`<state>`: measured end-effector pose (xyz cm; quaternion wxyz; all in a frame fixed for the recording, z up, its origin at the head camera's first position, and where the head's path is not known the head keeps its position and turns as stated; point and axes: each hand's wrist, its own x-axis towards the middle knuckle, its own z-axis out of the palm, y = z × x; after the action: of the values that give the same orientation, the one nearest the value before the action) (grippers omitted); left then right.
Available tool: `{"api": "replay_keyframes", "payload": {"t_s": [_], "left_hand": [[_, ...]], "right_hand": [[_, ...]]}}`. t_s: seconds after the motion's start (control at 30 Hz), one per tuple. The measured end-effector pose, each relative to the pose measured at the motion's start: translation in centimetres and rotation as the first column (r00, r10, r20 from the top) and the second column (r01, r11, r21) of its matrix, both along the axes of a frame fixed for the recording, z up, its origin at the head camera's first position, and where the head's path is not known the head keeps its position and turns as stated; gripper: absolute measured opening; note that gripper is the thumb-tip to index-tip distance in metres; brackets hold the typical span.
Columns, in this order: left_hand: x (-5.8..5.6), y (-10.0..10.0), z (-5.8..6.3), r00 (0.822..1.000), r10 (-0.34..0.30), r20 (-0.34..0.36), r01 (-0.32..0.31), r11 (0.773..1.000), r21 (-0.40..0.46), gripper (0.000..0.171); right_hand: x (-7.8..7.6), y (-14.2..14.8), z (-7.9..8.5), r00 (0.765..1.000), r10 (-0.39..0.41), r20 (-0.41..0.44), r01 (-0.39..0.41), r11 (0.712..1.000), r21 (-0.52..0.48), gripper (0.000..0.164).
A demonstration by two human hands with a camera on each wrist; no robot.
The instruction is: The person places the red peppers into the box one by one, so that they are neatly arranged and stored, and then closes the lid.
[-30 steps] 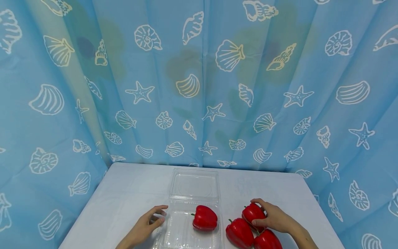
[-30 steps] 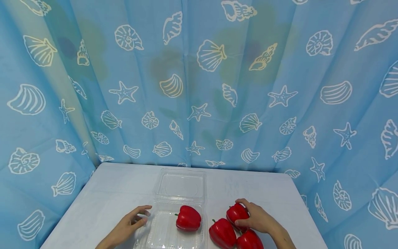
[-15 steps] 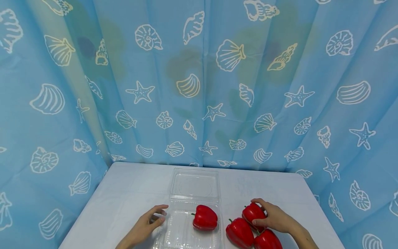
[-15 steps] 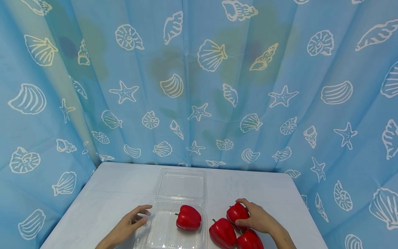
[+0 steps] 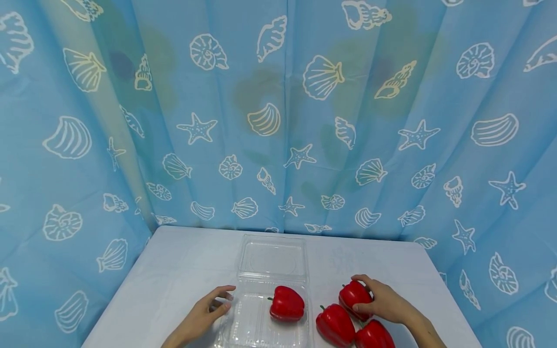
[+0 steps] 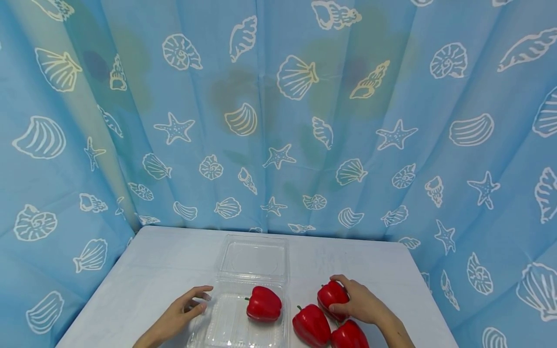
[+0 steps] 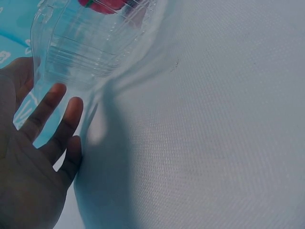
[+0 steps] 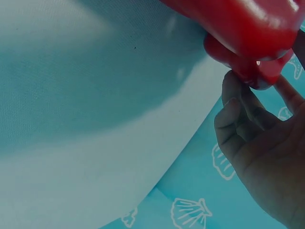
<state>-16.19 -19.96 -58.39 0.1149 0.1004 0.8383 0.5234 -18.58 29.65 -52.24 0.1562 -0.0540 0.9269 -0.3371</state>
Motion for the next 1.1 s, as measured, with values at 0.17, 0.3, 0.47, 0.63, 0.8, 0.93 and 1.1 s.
{"api": "replay_keyframes", "payload": {"t_s": [0.17, 0.3, 0.47, 0.63, 0.8, 0.93, 1.1], "left_hand": [[0.0, 0.0, 0.1, 1.000, 0.003, 0.007, -0.003, 1.000, -0.008, 0.047], [0.0, 0.0, 0.0, 1.000, 0.011, 0.015, -0.011, 1.000, -0.010, 0.047], [0.1, 0.1, 0.0, 1.000, 0.013, 0.013, -0.013, 1.000, 0.000, 0.047], [0.1, 0.0, -0.1, 1.000, 0.012, 0.004, -0.012, 1.000, 0.002, 0.046], [0.1, 0.1, -0.1, 1.000, 0.010, -0.002, -0.010, 1.000, 0.005, 0.045], [0.1, 0.1, -0.1, 1.000, 0.006, -0.006, -0.006, 1.000, 0.002, 0.046], [0.0, 0.0, -0.1, 1.000, 0.000, -0.008, 0.000, 1.000, -0.004, 0.046]], "right_hand": [[-0.1, -0.1, 0.1, 0.999, -0.042, -0.026, 0.043, 0.999, 0.027, 0.106], [-0.2, -0.2, 0.2, 0.997, -0.053, -0.052, 0.055, 0.998, 0.028, 0.105], [-0.2, -0.3, 0.4, 0.995, -0.058, -0.082, 0.060, 0.998, 0.017, 0.103], [0.1, -0.7, 0.8, 0.990, -0.068, -0.123, 0.067, 0.998, -0.018, 0.100], [0.2, -1.0, 1.3, 0.982, -0.068, -0.177, 0.063, 0.997, -0.033, 0.098], [0.3, -1.1, 1.4, 0.976, -0.075, -0.205, 0.072, 0.997, -0.022, 0.098], [0.1, -1.2, 1.3, 0.967, -0.086, -0.239, 0.085, 0.996, -0.015, 0.099]]}}
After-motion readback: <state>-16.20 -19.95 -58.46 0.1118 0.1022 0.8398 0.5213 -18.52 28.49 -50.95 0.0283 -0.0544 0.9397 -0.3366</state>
